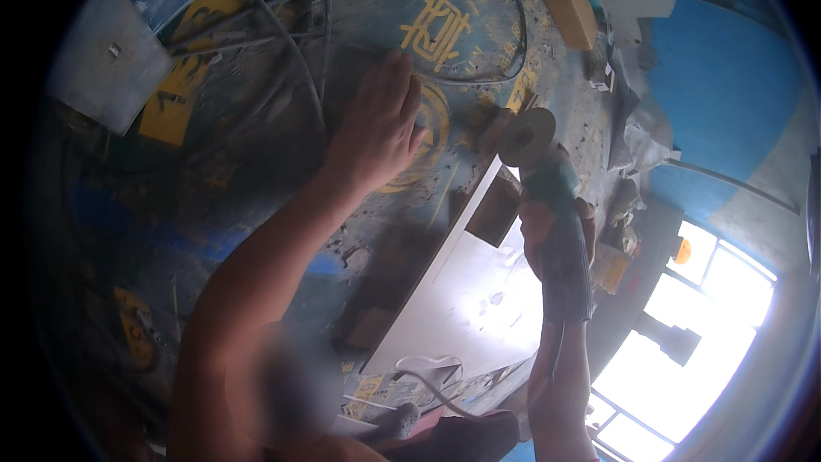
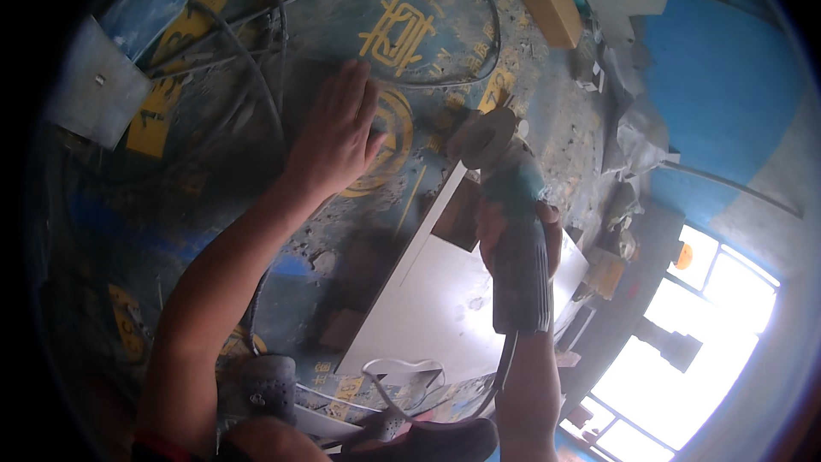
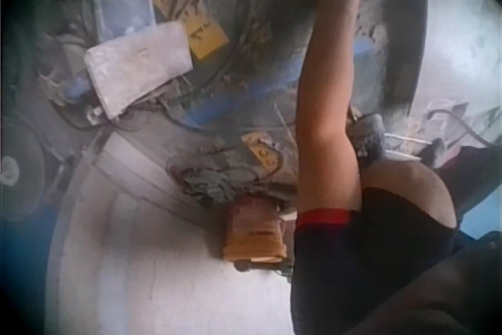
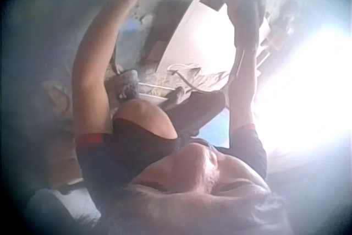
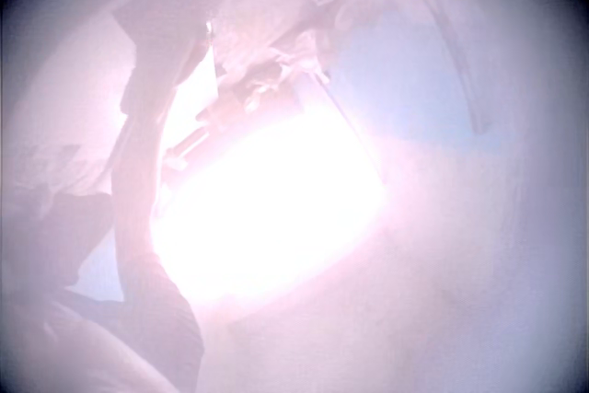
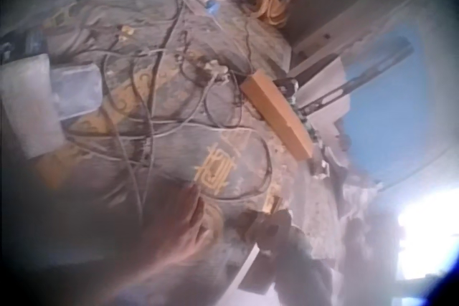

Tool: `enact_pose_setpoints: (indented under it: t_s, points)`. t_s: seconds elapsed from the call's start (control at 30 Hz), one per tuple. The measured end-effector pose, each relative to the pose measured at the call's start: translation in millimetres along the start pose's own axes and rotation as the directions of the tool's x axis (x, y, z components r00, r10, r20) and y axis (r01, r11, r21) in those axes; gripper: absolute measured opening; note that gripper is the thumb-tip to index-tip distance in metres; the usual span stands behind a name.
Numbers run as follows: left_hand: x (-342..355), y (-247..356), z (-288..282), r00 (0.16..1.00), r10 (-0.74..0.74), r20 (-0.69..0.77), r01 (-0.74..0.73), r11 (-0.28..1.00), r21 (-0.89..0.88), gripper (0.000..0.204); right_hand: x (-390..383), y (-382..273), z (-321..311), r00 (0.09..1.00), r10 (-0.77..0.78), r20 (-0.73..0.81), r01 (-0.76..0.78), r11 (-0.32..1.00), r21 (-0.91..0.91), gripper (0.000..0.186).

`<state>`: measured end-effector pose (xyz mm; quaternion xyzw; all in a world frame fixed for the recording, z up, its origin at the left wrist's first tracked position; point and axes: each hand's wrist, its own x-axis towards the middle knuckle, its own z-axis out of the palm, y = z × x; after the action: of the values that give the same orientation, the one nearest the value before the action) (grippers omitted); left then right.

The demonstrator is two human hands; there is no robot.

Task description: The person uses an angle grinder to cut and smooth a large white tile on a workshop floor, then walks into a narrow room to apply mortar to a dark subfloor with a notched trowel.

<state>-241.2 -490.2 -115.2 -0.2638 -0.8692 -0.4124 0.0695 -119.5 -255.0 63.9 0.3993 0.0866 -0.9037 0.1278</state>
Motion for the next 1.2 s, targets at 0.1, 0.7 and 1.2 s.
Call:
enact_pose_setpoints:
  t_s: [0.1, 0.7, 1.2]
  points:
    - [0.3, -0.5, 0.5, 1.0, -0.007, 0.001, 0.007, 1.0, -0.008, 0.062, 5.8, -9.3, -5.6, 0.999, 0.019, 0.026, -0.019, 1.0, 0.003, 0.067]
    - [-2.1, -1.4, 3.4, 0.992, -0.001, 0.124, -0.019, 0.987, 0.158, 0.066, 5.7, -7.5, -19.8, 0.996, 0.039, 0.075, -0.046, 0.995, 0.086, 0.068]
    - [-0.7, -1.0, 1.4, 0.995, -0.003, 0.103, -0.006, 0.996, 0.093, 0.066, 3.1, -11.9, -18.7, 0.997, -0.012, 0.079, 0.009, 0.999, 0.033, 0.065]
